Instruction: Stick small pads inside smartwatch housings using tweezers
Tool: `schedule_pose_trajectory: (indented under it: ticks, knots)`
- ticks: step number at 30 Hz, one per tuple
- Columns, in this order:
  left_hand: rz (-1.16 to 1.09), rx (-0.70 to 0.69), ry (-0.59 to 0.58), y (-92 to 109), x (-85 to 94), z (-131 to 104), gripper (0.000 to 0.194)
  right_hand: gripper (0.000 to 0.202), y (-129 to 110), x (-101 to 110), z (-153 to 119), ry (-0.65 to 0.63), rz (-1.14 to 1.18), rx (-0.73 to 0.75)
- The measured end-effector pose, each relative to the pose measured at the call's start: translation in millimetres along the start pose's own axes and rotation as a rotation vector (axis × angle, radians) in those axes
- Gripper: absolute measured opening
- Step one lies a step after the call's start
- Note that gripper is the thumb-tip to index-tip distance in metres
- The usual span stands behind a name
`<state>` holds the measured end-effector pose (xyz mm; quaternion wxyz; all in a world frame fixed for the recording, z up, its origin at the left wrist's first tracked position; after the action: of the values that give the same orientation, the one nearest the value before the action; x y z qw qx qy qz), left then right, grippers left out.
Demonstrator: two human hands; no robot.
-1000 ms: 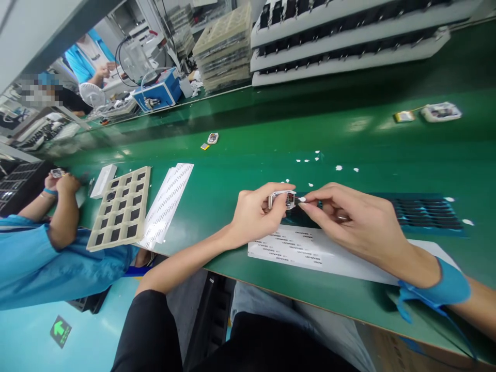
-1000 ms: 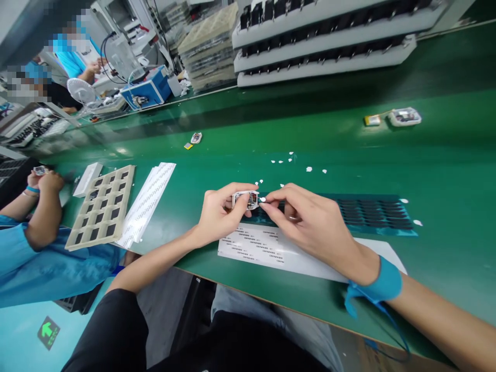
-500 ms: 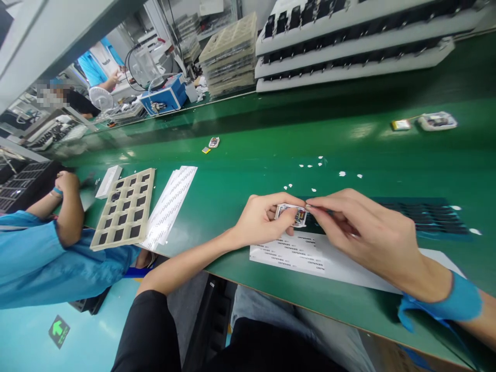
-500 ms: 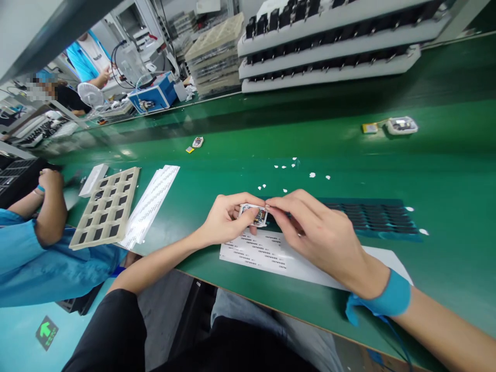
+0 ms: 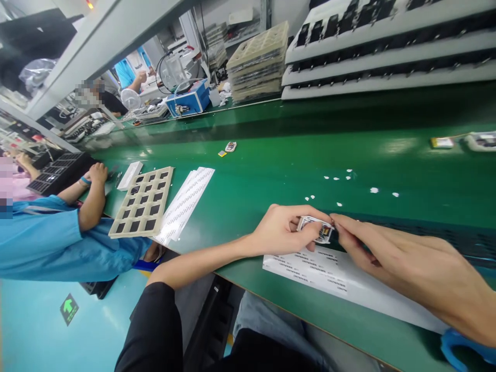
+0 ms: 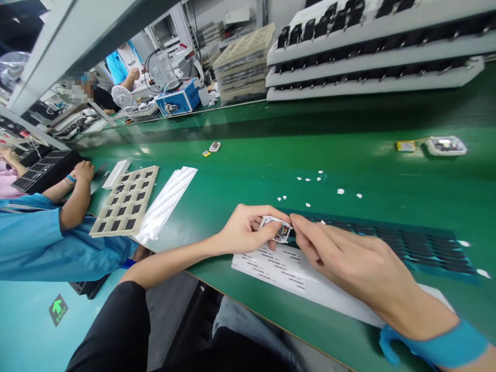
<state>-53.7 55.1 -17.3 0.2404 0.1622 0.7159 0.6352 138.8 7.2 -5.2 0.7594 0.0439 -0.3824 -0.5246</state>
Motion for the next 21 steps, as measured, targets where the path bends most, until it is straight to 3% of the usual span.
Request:
schedule_pose_trajectory:
  ticks: [3, 6, 9, 11, 16, 21]
  knots:
    - [0.005, 0.019, 0.008, -1.6, -0.3, 0.0, 0.024, 0.024, 7.7, -4.6, -5.9, -0.04, -0.055, -0.026]
    - [0.01, 0.015, 0.021, -0.7, 0.1, -0.7, 0.029, 0.017, 26.5, -12.8, -10.7, -0.091, -0.251, -0.169]
    - [0.006, 0.007, 0.047, 2.4, 0.6, -0.9, 0.027, 0.035, 41.8, -15.5, -9.0, -0.099, -0.321, -0.297]
    - [-0.001, 0.008, 0.074, 4.7, 0.9, -0.7, 0.023, 0.042, 41.3, -12.0, -3.9, -0.077, -0.255, -0.27]
    - [-0.058, 0.05, 0.089, 7.3, 0.9, -0.4, 0.017, 0.036, 16.4, 0.7, 0.2, -0.052, 0.018, -0.007]
    - [-0.067, 0.07, 0.048, 5.6, 0.8, -1.3, 0.012, 0.044, 8.9, -0.3, -9.9, -0.051, 0.112, -0.036]
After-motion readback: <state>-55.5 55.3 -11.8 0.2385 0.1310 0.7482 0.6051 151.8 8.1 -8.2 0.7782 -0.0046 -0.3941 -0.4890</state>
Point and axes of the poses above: each hand's wrist, its own z-axis towards the middle knuckle, its own x-axis out of the back of the hand, y = z × x, the point moved 2 cm from there along z, towards the middle knuckle, and after that the axes turned 13 degrees about -z, right-handed, at the moved point
